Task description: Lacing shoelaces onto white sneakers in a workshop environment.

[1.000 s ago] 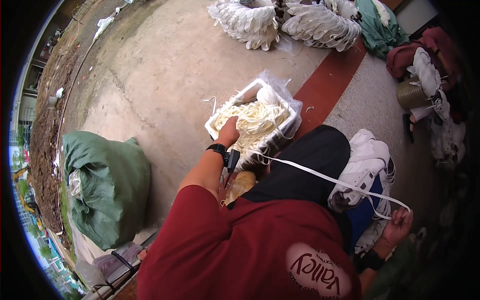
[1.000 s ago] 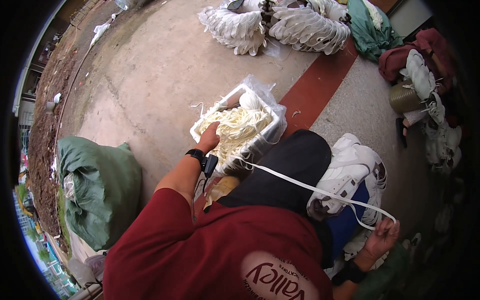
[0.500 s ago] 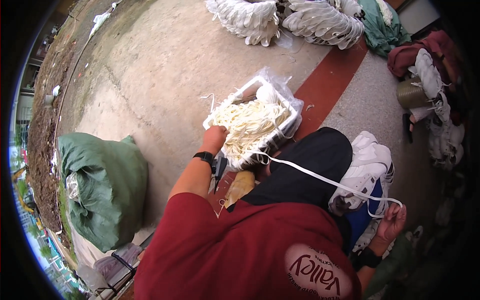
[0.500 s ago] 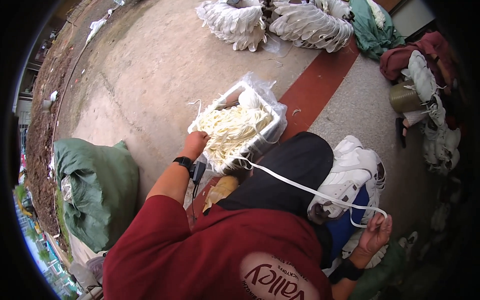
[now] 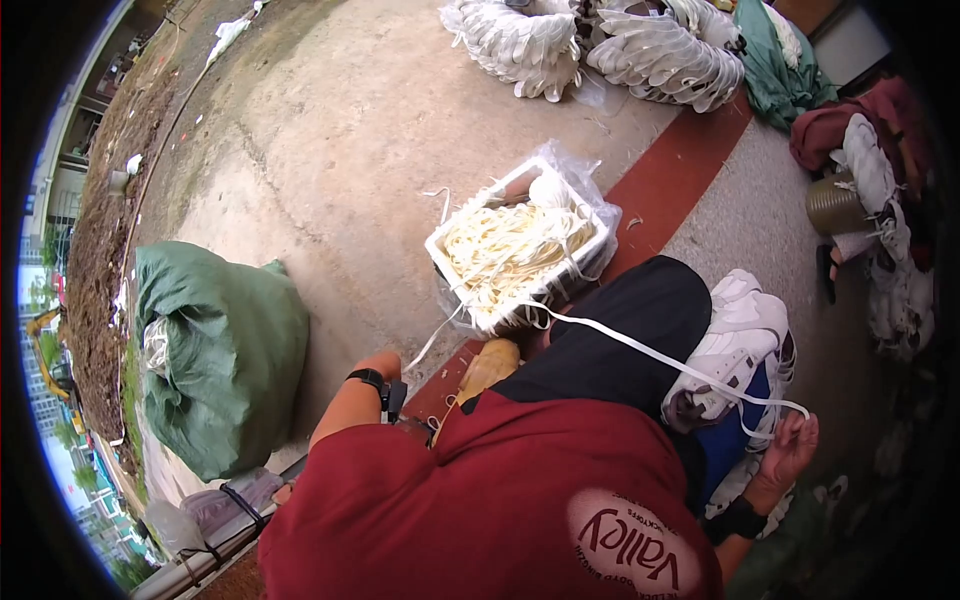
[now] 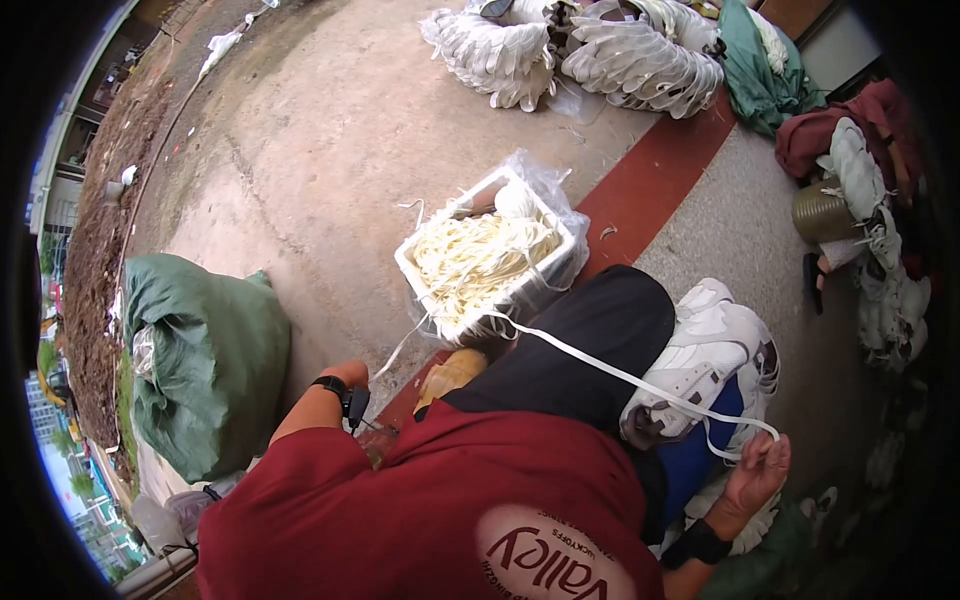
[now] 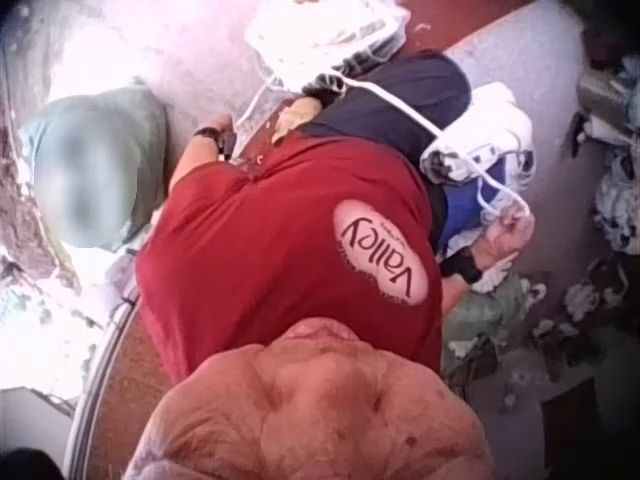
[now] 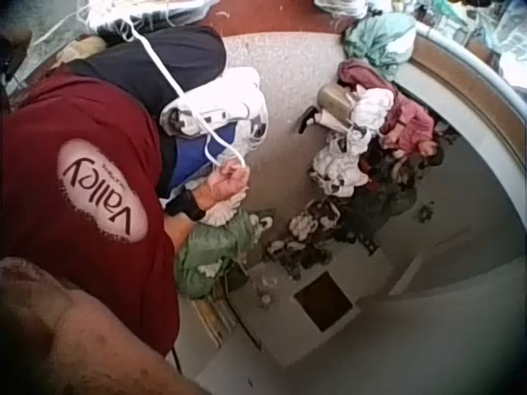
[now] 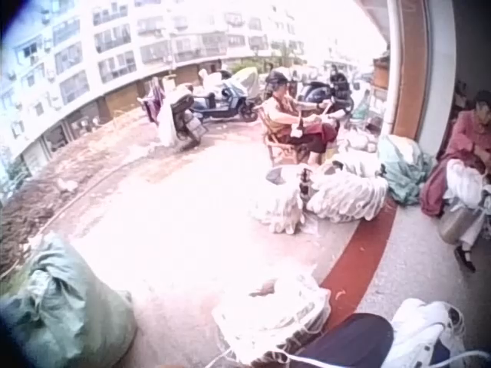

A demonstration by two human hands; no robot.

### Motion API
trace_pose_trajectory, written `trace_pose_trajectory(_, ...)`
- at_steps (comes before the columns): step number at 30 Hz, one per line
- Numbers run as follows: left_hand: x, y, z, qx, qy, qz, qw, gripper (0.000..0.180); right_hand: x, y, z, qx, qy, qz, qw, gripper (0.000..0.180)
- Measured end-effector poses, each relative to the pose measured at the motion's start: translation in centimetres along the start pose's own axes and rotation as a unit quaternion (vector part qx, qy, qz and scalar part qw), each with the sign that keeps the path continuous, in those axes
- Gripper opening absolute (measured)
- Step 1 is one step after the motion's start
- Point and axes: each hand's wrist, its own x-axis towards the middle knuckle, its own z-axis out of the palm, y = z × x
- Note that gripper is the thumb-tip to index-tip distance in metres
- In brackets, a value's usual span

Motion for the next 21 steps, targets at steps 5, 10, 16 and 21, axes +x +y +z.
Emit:
trace_pose_trajectory(5, -4.6, 12.3, -9.7, -0.117, 0.317, 0.238, 0.911, 0.026, -0.7, -0.1, 2.7, -0.171, -0.091, 0.044, 0.98, 0.012)
trace_pose_trajectory(10, -16.5, 32.3, -17.9, -0.273, 0.239, 0.667, 0.651, 0.042, -1.8, -1.6, 9.8, -0.361, -0.27, 0.059, 0.891, 0.007)
trace_pose_trajectory(16, -24.1, 41.6, -15.0, -0.21, -0.086, 0.771, 0.595, 0.038, -3.3, -4.0, 9.8, -0.456, -0.282, -0.017, 0.844, 0.007)
trace_pose_trajectory(21, -23.3, 39.6, -15.3, -0.224, -0.094, 0.714, 0.657, 0.013, -3.5, -3.9, 6.8, -0.359, -0.308, -0.009, 0.881, 0.01)
